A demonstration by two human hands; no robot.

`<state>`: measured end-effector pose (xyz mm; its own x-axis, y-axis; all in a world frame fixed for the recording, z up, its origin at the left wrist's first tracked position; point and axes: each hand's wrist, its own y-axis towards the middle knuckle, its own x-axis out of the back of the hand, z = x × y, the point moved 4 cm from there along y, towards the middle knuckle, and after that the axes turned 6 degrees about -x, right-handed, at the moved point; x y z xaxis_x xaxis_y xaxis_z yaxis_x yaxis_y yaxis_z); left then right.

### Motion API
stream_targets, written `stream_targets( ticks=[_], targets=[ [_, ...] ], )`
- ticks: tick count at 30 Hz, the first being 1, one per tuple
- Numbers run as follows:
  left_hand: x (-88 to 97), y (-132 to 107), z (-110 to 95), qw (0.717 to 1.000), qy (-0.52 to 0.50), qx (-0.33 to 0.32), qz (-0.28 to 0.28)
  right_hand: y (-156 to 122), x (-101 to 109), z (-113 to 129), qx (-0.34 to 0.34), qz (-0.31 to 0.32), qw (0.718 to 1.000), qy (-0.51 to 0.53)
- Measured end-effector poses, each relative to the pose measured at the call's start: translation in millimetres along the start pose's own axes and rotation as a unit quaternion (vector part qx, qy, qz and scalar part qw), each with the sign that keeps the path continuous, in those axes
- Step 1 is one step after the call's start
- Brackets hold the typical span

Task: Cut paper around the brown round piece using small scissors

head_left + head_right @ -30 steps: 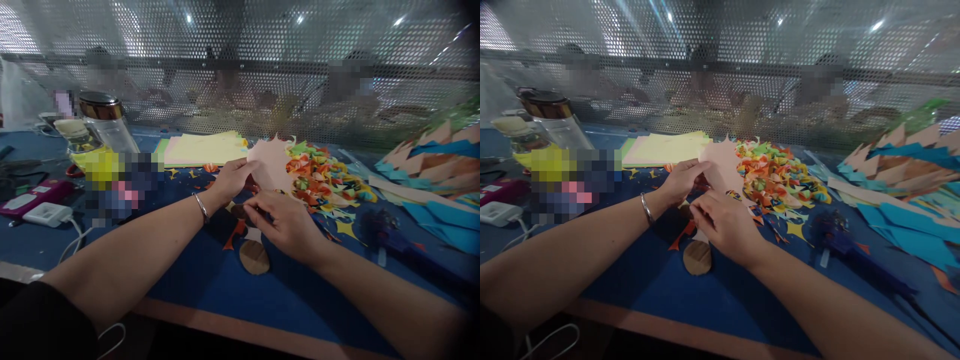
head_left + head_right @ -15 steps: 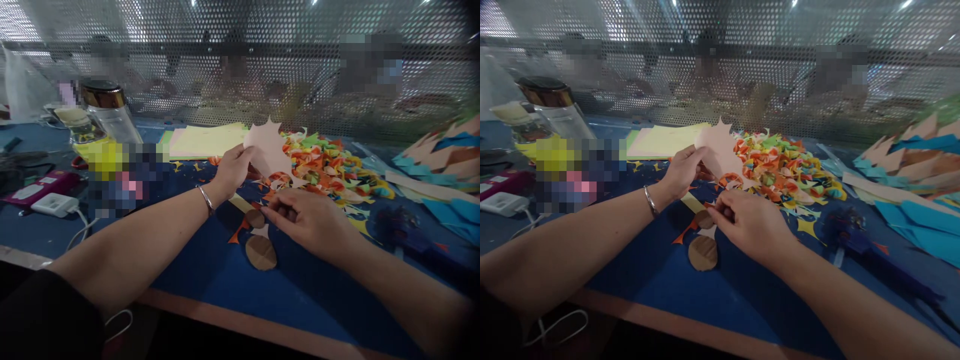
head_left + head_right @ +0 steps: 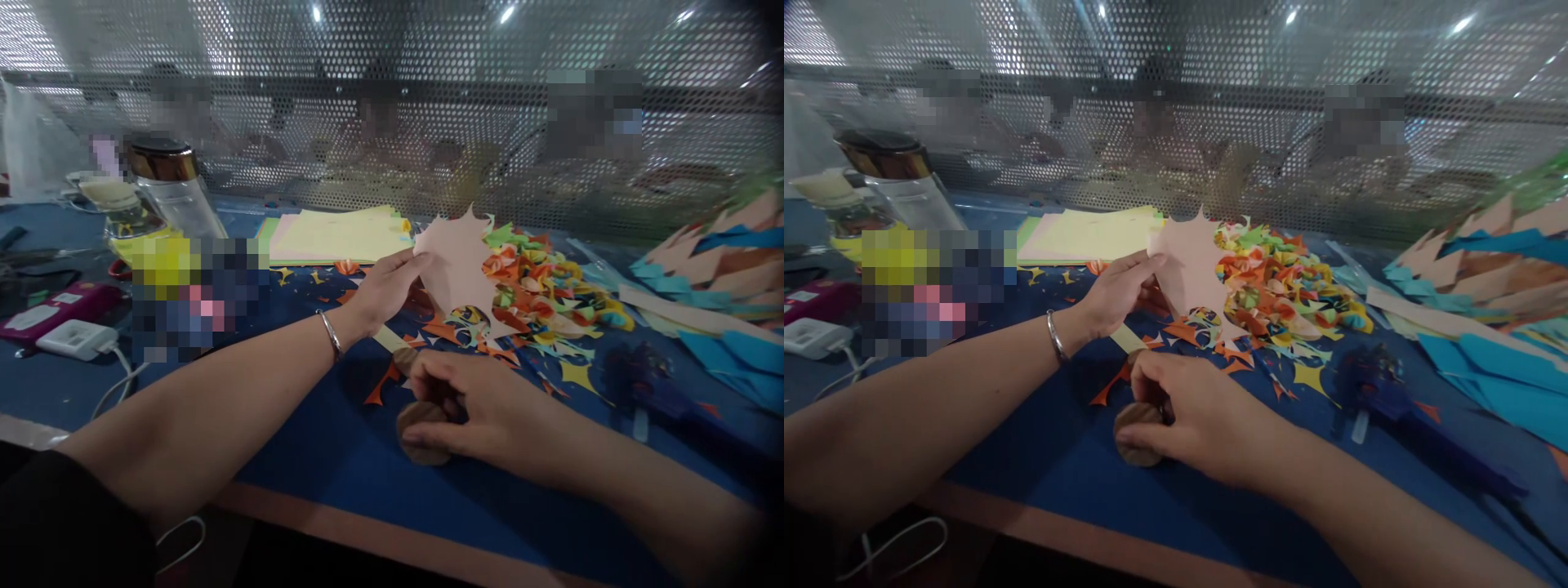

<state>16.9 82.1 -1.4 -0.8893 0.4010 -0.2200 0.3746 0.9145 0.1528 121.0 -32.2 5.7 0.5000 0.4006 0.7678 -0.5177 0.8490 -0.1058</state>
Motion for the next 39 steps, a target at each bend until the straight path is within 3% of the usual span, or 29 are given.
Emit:
stream_targets(
  ticks=[4,7,11,14,19,23,29,39],
  targets=[
    [-1.3,0,-1,1.000,-0.020,-0.014,0.015,-2,10,4,0.002,-0.019,0.995,0.094],
    [-0.2,0,0,1.000,0.005,-0.017,0.010,-3,35,-1,0.005,-0.155,0.984,0.086],
    [2.2,0,0,0.995,0.085,-0.044,0.010,-6,72,-23,-0.001,-0.342,0.938,0.054],
    [3.8,0,-3,0.984,0.155,-0.086,0.014,-5,85,-41,-0.019,-0.396,0.918,0.030],
    [1.5,-1,-8,0.973,0.197,-0.103,0.059,1,84,-53,0.017,-0.395,0.917,0.051],
    [2.2,-2,-8,0.973,0.208,-0.080,0.057,4,81,-51,0.018,-0.377,0.923,0.077],
    [-0.6,-2,-4,0.978,0.179,-0.050,0.089,5,77,-48,-0.025,-0.341,0.933,0.110],
    [-4.0,-9,-5,0.973,0.160,-0.025,0.163,8,75,-53,-0.039,-0.333,0.928,0.160]
  ],
)
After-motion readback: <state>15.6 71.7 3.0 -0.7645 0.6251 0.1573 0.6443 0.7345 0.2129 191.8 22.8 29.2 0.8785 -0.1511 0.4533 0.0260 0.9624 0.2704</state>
